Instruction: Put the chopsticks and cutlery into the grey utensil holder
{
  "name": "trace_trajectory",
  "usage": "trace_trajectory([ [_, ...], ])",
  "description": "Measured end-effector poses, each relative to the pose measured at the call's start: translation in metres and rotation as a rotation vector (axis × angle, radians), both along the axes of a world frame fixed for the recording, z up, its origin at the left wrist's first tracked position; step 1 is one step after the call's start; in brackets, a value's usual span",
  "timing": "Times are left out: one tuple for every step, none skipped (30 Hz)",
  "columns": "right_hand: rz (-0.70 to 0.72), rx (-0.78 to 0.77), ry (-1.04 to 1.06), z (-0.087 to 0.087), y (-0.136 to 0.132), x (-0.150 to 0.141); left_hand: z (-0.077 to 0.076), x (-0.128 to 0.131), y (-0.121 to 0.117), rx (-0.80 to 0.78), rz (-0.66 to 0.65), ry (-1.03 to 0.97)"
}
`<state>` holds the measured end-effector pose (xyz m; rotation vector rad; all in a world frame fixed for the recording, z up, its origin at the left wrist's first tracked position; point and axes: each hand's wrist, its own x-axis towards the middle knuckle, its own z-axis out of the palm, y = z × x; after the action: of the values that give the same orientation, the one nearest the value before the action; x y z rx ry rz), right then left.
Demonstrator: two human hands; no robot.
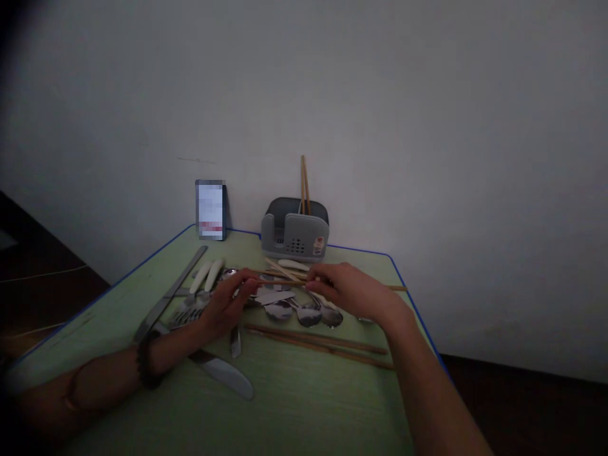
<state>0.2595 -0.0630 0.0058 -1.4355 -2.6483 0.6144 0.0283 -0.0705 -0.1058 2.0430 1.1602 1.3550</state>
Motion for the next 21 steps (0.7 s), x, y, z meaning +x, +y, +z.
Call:
trace_trajectory([
  [0.0, -0.002, 0.006, 0.001, -0.001, 0.0, 0.0, 0.0, 0.0, -0.009, -0.011, 0.012],
  [-0.002, -0.005, 0.005, 0.002, -0.001, -0.001, -0.001, 0.0, 0.0, -0.013, -0.023, 0.031],
  [-0.005, -0.008, 0.001, 0.002, -0.002, -0.003, -0.002, 0.0, -0.001, -0.012, -0.035, 0.057],
  [-0.005, -0.013, -0.003, 0.002, -0.003, -0.005, -0.003, -0.001, 0.0, -0.005, -0.044, 0.086],
  [-0.002, -0.017, -0.006, 0.001, -0.003, -0.007, -0.004, -0.001, 0.0, 0.003, -0.055, 0.117],
  [0.001, -0.02, -0.009, 0.001, -0.004, -0.01, -0.005, -0.001, 0.0, 0.009, -0.064, 0.143],
  [0.005, -0.019, -0.008, 0.0, -0.004, -0.011, -0.005, -0.001, 0.0, 0.013, -0.073, 0.162],
  [0.01, -0.017, -0.003, -0.001, -0.005, -0.012, -0.006, -0.001, 0.0, 0.015, -0.079, 0.172],
  [0.015, -0.012, 0.003, -0.002, -0.005, -0.013, -0.006, -0.001, 0.0, 0.015, -0.083, 0.177],
  [0.021, -0.006, 0.009, -0.002, -0.004, -0.013, -0.006, 0.0, 0.0, 0.016, -0.086, 0.176],
  [0.026, 0.002, 0.016, -0.003, -0.004, -0.013, -0.005, 0.0, 0.0, 0.019, -0.086, 0.172],
  [0.033, 0.01, 0.02, -0.004, -0.003, -0.013, -0.005, 0.0, 0.0, 0.02, -0.083, 0.166],
  [0.039, 0.02, 0.019, -0.004, -0.003, -0.013, -0.004, 0.0, 0.0, 0.018, -0.081, 0.16],
  [0.042, 0.033, 0.013, -0.004, -0.002, -0.012, -0.003, 0.001, -0.001, 0.009, -0.079, 0.157],
  [0.043, 0.047, 0.005, -0.003, -0.001, -0.012, -0.003, 0.001, -0.001, -0.004, -0.081, 0.154],
  [0.043, 0.061, -0.003, -0.003, -0.001, -0.011, -0.002, 0.001, -0.002, -0.018, -0.085, 0.153],
  [0.042, 0.076, -0.01, -0.003, -0.001, -0.01, -0.001, 0.001, -0.002, -0.031, -0.092, 0.153],
  [0.038, 0.091, -0.014, -0.002, -0.001, -0.009, -0.001, 0.001, -0.002, -0.038, -0.099, 0.153],
  [0.03, 0.107, -0.016, -0.002, 0.0, -0.008, 0.0, 0.001, -0.003, -0.04, -0.104, 0.152],
  [0.024, 0.121, -0.018, -0.001, 0.0, -0.007, 0.0, 0.001, -0.003, -0.038, -0.106, 0.15],
  [0.019, 0.137, -0.02, -0.001, 0.0, -0.007, 0.0, 0.001, -0.002, -0.034, -0.107, 0.148],
])
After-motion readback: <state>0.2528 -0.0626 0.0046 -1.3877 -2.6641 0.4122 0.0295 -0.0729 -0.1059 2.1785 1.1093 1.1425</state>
